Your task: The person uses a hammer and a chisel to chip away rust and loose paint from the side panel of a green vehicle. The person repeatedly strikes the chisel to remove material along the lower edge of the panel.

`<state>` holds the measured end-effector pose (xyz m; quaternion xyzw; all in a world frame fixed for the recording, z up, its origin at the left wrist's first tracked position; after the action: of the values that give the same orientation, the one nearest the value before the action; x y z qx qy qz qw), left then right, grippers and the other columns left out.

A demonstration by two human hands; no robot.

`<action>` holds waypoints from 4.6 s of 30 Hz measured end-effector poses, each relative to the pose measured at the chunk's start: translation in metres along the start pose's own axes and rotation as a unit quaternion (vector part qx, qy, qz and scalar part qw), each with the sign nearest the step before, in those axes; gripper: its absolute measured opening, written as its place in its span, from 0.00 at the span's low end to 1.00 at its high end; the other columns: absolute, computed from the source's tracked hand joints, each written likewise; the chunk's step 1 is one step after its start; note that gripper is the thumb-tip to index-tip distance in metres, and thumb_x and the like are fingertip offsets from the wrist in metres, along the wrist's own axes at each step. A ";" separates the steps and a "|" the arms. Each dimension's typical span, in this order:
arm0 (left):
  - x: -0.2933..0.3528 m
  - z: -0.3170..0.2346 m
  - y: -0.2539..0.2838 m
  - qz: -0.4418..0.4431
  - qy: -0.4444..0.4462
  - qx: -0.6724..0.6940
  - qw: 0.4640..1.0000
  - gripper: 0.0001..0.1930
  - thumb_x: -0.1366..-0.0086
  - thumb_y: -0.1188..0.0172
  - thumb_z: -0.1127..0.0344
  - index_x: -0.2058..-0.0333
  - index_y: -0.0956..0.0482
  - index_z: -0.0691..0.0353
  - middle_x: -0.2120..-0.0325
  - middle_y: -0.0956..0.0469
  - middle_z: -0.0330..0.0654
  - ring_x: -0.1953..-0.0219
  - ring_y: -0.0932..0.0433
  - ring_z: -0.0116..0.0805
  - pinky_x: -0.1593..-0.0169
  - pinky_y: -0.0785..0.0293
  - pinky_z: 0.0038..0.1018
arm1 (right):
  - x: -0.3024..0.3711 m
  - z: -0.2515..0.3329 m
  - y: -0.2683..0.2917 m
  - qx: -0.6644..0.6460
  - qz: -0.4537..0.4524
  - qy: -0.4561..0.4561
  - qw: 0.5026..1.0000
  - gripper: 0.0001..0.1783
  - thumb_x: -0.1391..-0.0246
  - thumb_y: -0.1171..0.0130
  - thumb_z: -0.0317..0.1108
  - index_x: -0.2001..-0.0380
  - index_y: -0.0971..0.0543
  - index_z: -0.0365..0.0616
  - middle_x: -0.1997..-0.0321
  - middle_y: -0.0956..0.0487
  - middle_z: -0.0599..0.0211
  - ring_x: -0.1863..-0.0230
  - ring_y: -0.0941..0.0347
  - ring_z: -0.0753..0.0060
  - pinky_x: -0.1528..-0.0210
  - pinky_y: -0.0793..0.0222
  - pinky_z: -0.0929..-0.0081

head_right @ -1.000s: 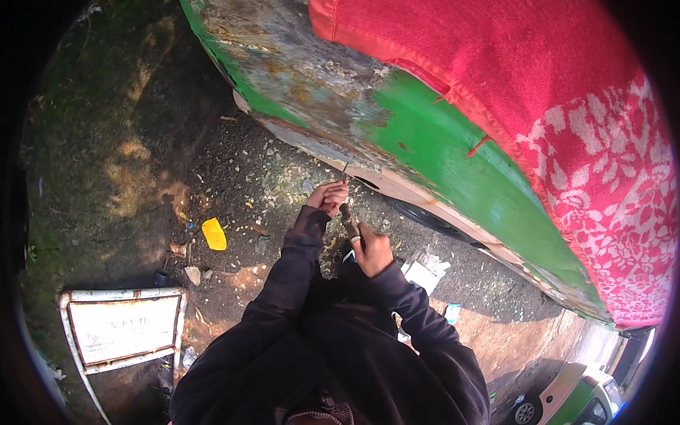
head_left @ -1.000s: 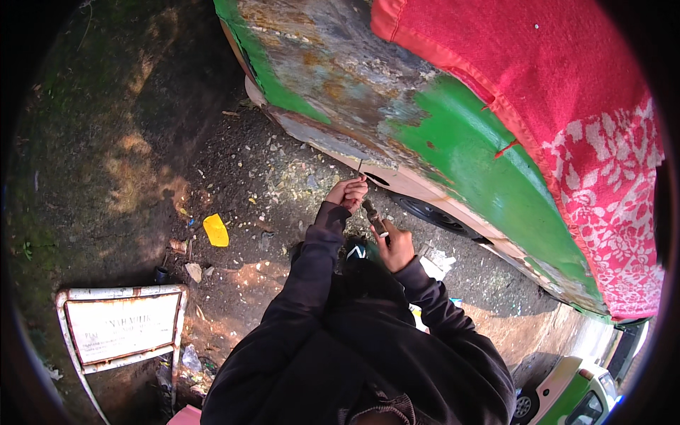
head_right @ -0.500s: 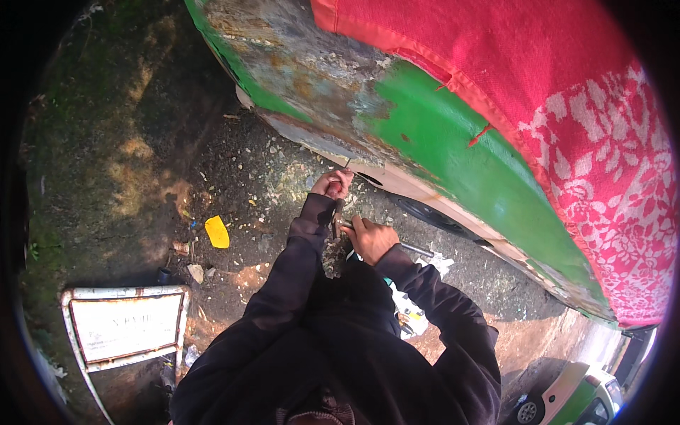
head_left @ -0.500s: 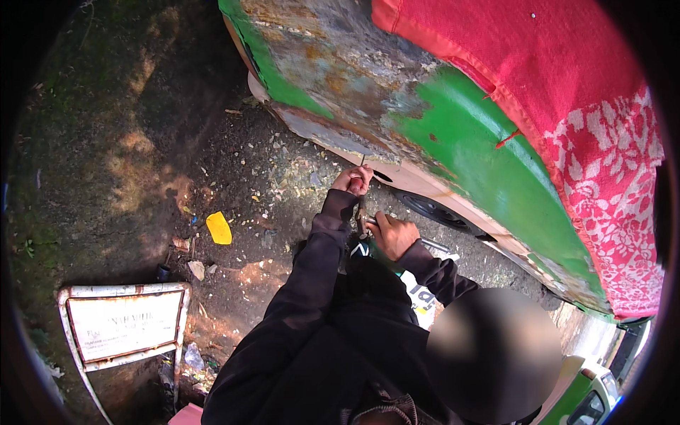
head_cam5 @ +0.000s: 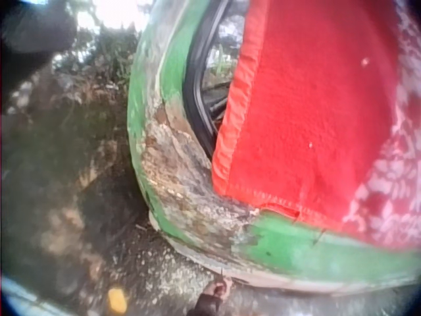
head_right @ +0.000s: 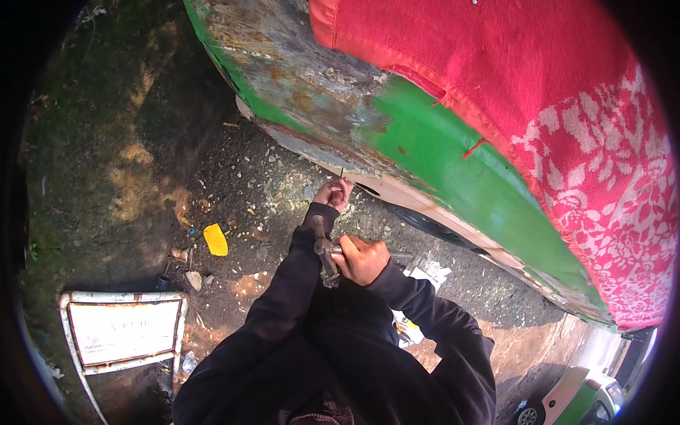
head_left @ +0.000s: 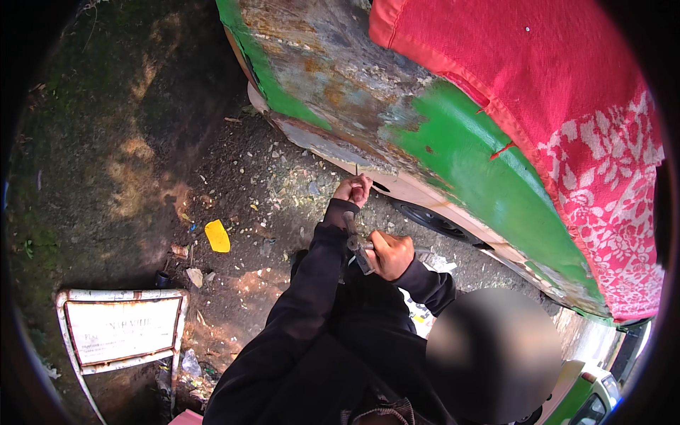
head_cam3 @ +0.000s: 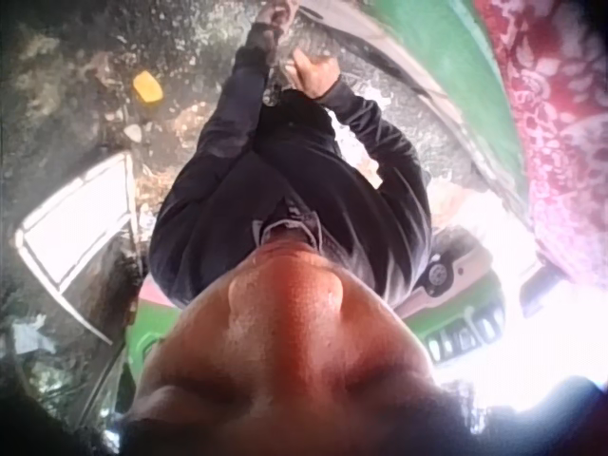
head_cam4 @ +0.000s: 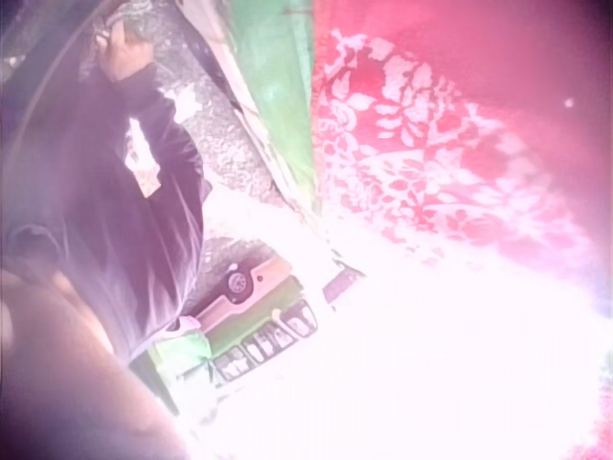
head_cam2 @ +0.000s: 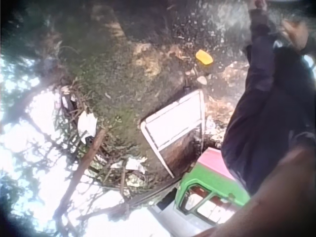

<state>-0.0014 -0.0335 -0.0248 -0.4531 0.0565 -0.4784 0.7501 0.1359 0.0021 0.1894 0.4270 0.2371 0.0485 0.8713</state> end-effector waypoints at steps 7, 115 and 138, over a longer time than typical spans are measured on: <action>0.005 0.025 0.002 0.028 0.075 -0.013 0.997 0.02 0.41 0.54 0.83 0.72 0.36 0.73 0.80 0.38 0.38 0.83 0.37 0.23 0.72 0.24 0.17 | 0.001 -0.017 -0.004 -0.010 0.005 -0.082 0.997 0.12 0.50 0.45 0.39 0.74 0.31 0.43 0.82 0.29 0.62 0.82 0.29 0.56 0.82 0.35 0.62; 0.014 -0.008 0.017 -0.007 0.041 -0.122 0.992 0.07 0.35 0.57 0.77 0.74 0.37 0.68 0.82 0.40 0.35 0.85 0.41 0.18 0.73 0.30 0.15 | 0.030 -0.067 -0.037 -0.045 0.047 -0.214 0.975 0.19 0.55 0.45 0.33 0.58 0.29 0.37 0.83 0.27 0.51 0.80 0.30 0.44 0.75 0.34 0.55; 0.000 -0.016 -0.008 -0.014 0.015 0.004 1.000 0.09 0.41 0.56 0.82 0.79 0.40 0.69 0.84 0.41 0.36 0.82 0.38 0.23 0.59 0.21 0.28 | -0.024 -0.041 -0.048 0.054 0.071 -0.115 0.989 0.08 0.48 0.45 0.36 0.69 0.30 0.45 0.78 0.26 0.60 0.81 0.28 0.53 0.80 0.33 0.63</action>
<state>-0.0150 -0.0448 -0.0281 -0.4434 0.0592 -0.4958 0.7444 0.0903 -0.0054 0.1398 0.4923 0.1065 0.0482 0.8625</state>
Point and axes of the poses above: each hand's wrist, its own x-axis away from the middle knuckle, its own y-axis out of the back of the hand, z = x × y, the point moved 7 cm from there along -x, towards the middle knuckle
